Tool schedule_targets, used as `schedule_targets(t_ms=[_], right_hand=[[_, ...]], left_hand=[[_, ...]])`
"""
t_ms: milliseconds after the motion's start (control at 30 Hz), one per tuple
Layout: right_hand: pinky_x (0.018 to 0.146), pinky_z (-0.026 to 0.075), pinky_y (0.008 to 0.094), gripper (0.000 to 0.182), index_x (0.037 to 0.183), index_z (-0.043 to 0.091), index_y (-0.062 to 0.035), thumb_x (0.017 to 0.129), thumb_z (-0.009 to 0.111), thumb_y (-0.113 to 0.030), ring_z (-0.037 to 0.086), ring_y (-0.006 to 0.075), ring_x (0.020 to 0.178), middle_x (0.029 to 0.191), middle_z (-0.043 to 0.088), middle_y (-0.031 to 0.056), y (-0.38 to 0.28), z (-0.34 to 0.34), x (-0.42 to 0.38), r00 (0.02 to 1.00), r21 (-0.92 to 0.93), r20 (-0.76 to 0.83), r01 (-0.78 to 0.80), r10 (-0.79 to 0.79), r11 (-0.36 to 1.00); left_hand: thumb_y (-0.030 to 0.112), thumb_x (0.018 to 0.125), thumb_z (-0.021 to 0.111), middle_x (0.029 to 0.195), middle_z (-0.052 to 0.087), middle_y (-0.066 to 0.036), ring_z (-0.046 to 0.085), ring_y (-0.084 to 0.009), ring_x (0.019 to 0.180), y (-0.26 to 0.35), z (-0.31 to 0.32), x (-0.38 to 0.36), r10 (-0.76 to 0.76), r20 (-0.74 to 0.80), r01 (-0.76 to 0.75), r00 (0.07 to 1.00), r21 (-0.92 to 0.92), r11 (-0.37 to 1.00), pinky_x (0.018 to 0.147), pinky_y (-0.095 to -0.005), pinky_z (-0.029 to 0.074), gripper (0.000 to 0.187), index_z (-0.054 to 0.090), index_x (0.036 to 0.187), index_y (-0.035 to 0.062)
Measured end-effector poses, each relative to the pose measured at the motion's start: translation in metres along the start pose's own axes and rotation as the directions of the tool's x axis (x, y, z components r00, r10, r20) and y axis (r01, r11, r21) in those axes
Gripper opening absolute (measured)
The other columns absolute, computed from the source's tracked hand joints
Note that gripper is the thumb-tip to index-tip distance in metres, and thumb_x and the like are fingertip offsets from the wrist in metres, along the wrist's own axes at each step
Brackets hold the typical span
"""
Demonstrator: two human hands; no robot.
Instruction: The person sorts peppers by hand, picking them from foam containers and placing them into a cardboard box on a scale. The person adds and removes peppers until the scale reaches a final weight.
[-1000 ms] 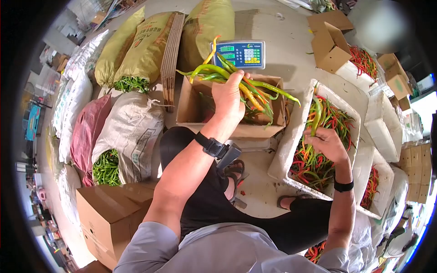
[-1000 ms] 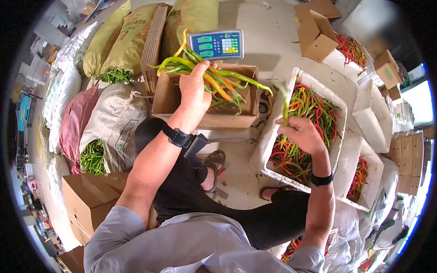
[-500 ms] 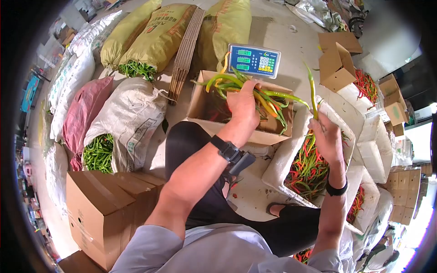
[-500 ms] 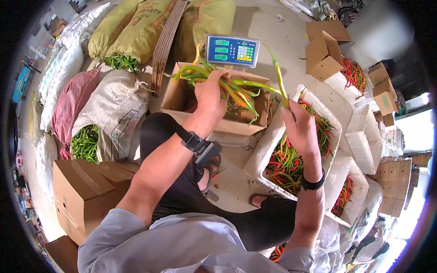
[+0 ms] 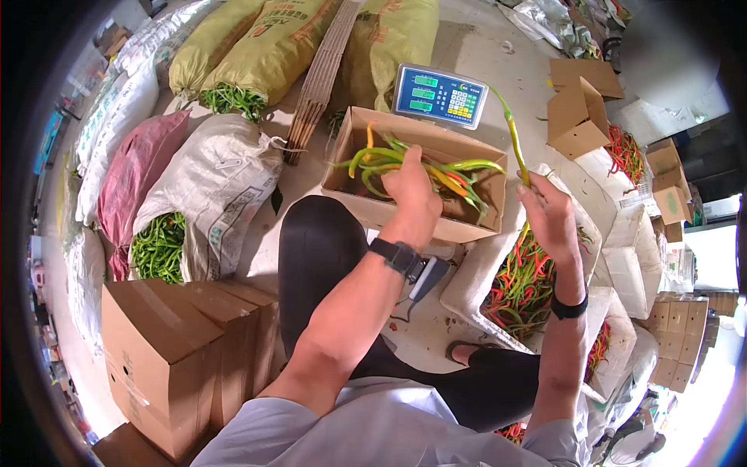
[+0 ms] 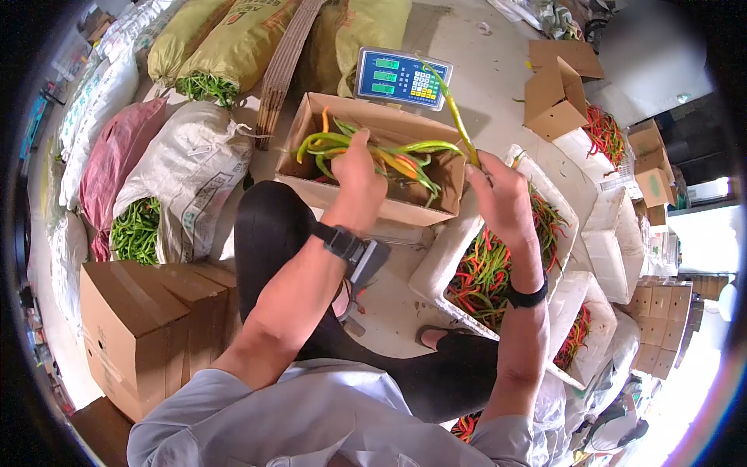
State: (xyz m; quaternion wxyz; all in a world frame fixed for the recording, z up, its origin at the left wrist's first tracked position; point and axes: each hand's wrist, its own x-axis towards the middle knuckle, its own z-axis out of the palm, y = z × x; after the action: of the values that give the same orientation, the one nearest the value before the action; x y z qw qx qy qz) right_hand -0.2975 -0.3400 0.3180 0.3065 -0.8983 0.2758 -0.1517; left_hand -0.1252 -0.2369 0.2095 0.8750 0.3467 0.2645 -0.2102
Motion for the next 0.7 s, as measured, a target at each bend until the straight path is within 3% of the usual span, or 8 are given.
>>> schedule_targets(t_ms=[33, 133, 200, 300, 367, 500, 633, 700], right_hand=[[0.070, 0.048, 0.0252, 0.031, 0.125, 0.066, 0.0026, 0.099, 0.065, -0.015, 0.055, 0.0063, 0.077, 0.079, 0.064, 0.0054, -0.003, -0.001, 0.001, 1.000, -0.001, -0.002, -0.005, 0.005, 1.000], [0.070, 0.052, 0.0350, 0.027, 0.118, 0.068, -0.0011, 0.096, 0.065, -0.017, 0.062, 0.0246, 0.068, 0.082, 0.068, 0.0189, -0.009, -0.001, 0.010, 0.999, -0.074, 0.045, 0.002, 0.002, 0.997], [0.077, 0.055, 0.0412, 0.030, 0.120, 0.069, -0.0042, 0.095, 0.067, -0.020, 0.070, 0.0350, 0.084, 0.094, 0.071, 0.0211, 0.008, 0.007, 0.024, 0.948, -0.254, -0.019, 0.302, -0.317, 0.919], [0.085, 0.055, 0.0483, 0.032, 0.122, 0.069, -0.0083, 0.094, 0.066, -0.024, 0.068, 0.0411, 0.099, 0.106, 0.072, 0.0204, -0.001, 0.016, 0.045, 0.988, -0.416, 0.042, 0.153, -0.149, 0.897], [0.085, 0.055, 0.0474, 0.033, 0.120, 0.070, -0.0070, 0.094, 0.067, -0.027, 0.068, 0.0409, 0.099, 0.106, 0.072, 0.0196, -0.001, 0.030, 0.058, 0.987, -0.454, 0.072, 0.159, -0.142, 0.877], [0.087, 0.056, 0.0448, 0.033, 0.119, 0.071, -0.0068, 0.094, 0.066, -0.027, 0.069, 0.0401, 0.098, 0.107, 0.073, 0.0184, 0.024, 0.066, 0.081, 0.951, -0.417, 0.127, 0.309, -0.282, 0.855], [0.087, 0.055, 0.0427, 0.034, 0.120, 0.070, -0.0055, 0.093, 0.067, -0.027, 0.070, 0.0382, 0.097, 0.105, 0.074, 0.0174, 0.065, 0.032, 0.082, 0.975, -0.320, -0.070, 0.180, -0.212, 0.930], [0.091, 0.054, 0.0462, 0.037, 0.120, 0.069, -0.0052, 0.091, 0.068, -0.029, 0.069, 0.0395, 0.102, 0.108, 0.073, 0.0192, 0.103, -0.008, 0.064, 0.988, -0.235, -0.151, -0.011, -0.026, 0.972]], left_hand=[[0.020, 0.095, 0.068, 0.108, 0.066, -0.006, 0.062, -0.0203, 0.081, 0.004, 0.000, 0.005, -0.004, 0.001, 0.004, 1.000, 0.003, 1.000, 0.069, -0.0365, 0.052, 0.027, 0.060, 0.116, 0.0035], [0.018, 0.094, 0.068, 0.127, 0.059, -0.011, 0.063, -0.0263, 0.105, 0.038, 0.003, -0.011, -0.341, 0.001, 0.330, 0.940, 0.255, 0.909, 0.090, -0.0507, 0.051, 0.046, 0.051, 0.133, -0.0004], [0.015, 0.093, 0.067, 0.124, 0.060, -0.010, 0.064, -0.0253, 0.102, 0.030, -0.003, -0.012, -0.356, 0.033, 0.333, 0.934, 0.281, 0.900, 0.088, -0.0483, 0.052, 0.044, 0.052, 0.131, 0.0003], [0.013, 0.091, 0.069, 0.110, 0.060, -0.005, 0.056, -0.0191, 0.097, 0.016, -0.015, -0.026, -0.415, 0.050, 0.381, 0.908, 0.310, 0.871, 0.086, -0.0390, 0.049, 0.028, 0.061, 0.117, 0.0080], [0.010, 0.091, 0.067, 0.102, 0.064, -0.004, 0.061, -0.0167, 0.092, -0.003, -0.033, -0.042, -0.417, 0.300, 0.201, 0.858, 0.551, 0.810, 0.084, -0.0358, 0.050, 0.022, 0.062, 0.112, 0.0058], [0.008, 0.092, 0.063, 0.098, 0.069, -0.006, 0.068, -0.0163, 0.090, -0.003, -0.020, -0.100, -0.464, 0.430, 0.107, 0.774, 0.633, 0.766, 0.080, -0.0311, 0.052, 0.015, 0.065, 0.106, 0.0025], [0.007, 0.088, 0.064, 0.095, 0.070, -0.007, 0.069, -0.0176, 0.087, -0.009, -0.010, -0.083, -0.381, 0.457, -0.027, 0.804, 0.668, 0.744, 0.078, -0.0326, 0.054, 0.020, 0.067, 0.107, 0.0019], [0.006, 0.089, 0.061, 0.096, 0.070, -0.007, 0.068, -0.0185, 0.086, -0.010, -0.004, -0.059, -0.335, 0.447, -0.105, 0.829, 0.714, 0.692, 0.075, -0.0331, 0.053, 0.020, 0.068, 0.107, 0.0028]])
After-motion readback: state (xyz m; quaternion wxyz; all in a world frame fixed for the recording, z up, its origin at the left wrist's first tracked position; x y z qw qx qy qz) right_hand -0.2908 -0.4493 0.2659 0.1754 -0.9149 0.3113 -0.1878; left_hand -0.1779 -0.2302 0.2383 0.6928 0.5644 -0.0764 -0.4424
